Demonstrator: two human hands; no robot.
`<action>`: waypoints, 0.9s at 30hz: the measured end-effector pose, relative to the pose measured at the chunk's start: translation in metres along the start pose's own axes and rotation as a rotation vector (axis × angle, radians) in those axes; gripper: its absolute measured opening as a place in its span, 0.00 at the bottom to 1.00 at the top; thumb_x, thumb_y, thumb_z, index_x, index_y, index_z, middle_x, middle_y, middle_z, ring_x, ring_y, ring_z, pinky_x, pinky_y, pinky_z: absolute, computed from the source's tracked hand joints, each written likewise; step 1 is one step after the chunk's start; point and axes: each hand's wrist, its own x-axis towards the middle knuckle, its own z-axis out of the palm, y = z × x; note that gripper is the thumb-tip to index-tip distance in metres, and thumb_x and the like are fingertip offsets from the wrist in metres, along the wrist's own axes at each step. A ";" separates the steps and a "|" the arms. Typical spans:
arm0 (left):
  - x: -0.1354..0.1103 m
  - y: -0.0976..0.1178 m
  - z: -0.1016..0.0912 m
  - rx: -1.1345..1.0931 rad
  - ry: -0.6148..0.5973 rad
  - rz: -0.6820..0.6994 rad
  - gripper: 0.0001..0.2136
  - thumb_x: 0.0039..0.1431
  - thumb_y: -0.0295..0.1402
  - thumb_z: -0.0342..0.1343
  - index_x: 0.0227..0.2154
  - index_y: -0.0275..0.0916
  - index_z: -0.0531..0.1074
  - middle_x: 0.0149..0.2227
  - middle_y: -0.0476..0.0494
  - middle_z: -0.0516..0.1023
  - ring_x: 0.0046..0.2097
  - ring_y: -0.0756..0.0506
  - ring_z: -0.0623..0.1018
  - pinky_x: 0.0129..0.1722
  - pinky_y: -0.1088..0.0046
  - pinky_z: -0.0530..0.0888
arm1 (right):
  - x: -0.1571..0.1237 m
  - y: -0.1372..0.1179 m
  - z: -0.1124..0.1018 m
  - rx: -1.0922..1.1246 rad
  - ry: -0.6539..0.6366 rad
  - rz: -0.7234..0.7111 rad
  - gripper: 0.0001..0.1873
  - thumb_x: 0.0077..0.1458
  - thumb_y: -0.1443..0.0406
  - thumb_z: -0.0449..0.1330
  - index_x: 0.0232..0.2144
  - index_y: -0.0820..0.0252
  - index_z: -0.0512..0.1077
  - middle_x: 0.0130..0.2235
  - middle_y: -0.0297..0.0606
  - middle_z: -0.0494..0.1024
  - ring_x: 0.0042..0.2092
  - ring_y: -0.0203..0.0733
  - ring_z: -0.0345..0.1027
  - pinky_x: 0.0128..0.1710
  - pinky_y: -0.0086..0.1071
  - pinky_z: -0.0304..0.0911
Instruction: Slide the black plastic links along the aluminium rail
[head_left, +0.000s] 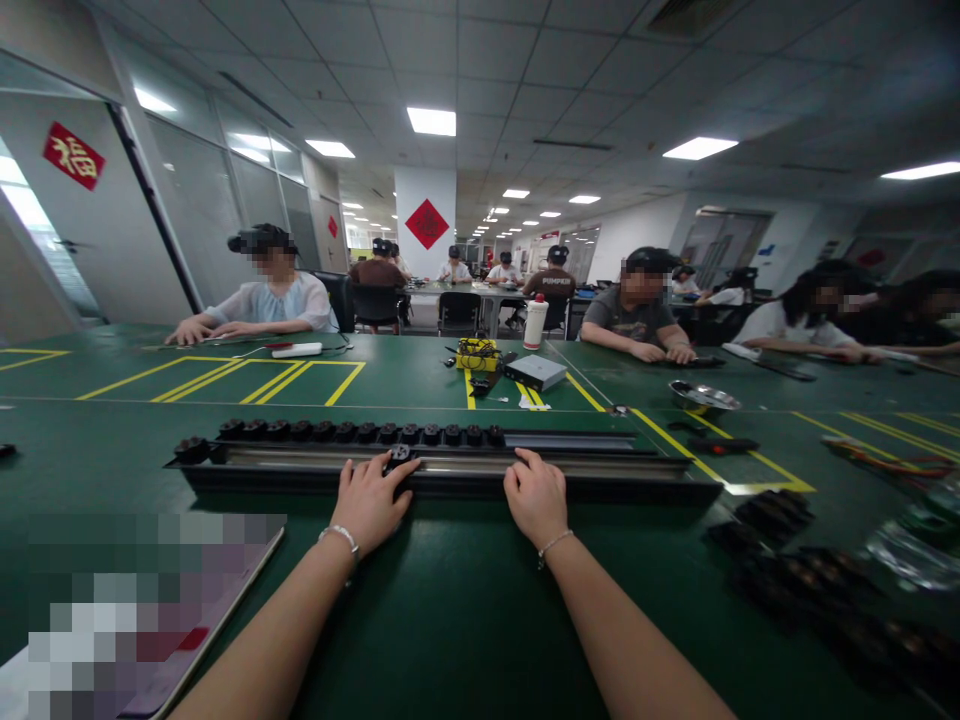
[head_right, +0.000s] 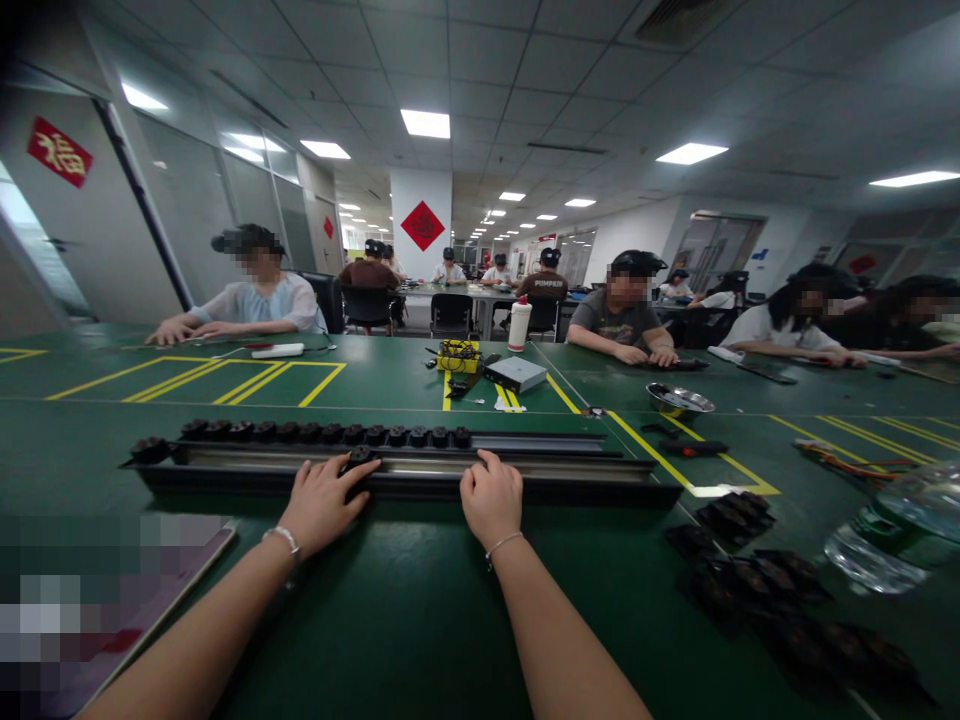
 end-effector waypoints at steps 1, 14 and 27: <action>0.000 0.000 0.000 0.000 0.002 -0.001 0.22 0.53 0.41 0.47 0.53 0.58 0.59 0.56 0.43 0.63 0.56 0.39 0.62 0.56 0.51 0.49 | 0.000 0.000 0.000 0.001 -0.003 0.000 0.15 0.56 0.64 0.46 0.24 0.58 0.71 0.48 0.38 0.70 0.46 0.39 0.63 0.48 0.38 0.49; 0.000 0.001 0.001 0.000 0.041 0.001 0.20 0.54 0.41 0.45 0.52 0.58 0.61 0.54 0.43 0.65 0.55 0.40 0.64 0.56 0.51 0.50 | -0.001 0.000 -0.006 0.003 -0.063 -0.024 0.17 0.57 0.58 0.45 0.27 0.56 0.72 0.50 0.37 0.68 0.47 0.41 0.61 0.49 0.39 0.48; 0.001 0.000 0.005 0.035 0.086 0.009 0.19 0.57 0.37 0.42 0.51 0.60 0.62 0.53 0.44 0.66 0.53 0.41 0.66 0.55 0.51 0.52 | -0.002 0.005 -0.005 -0.036 -0.113 -0.092 0.15 0.52 0.52 0.51 0.32 0.55 0.70 0.53 0.38 0.65 0.48 0.44 0.59 0.49 0.40 0.48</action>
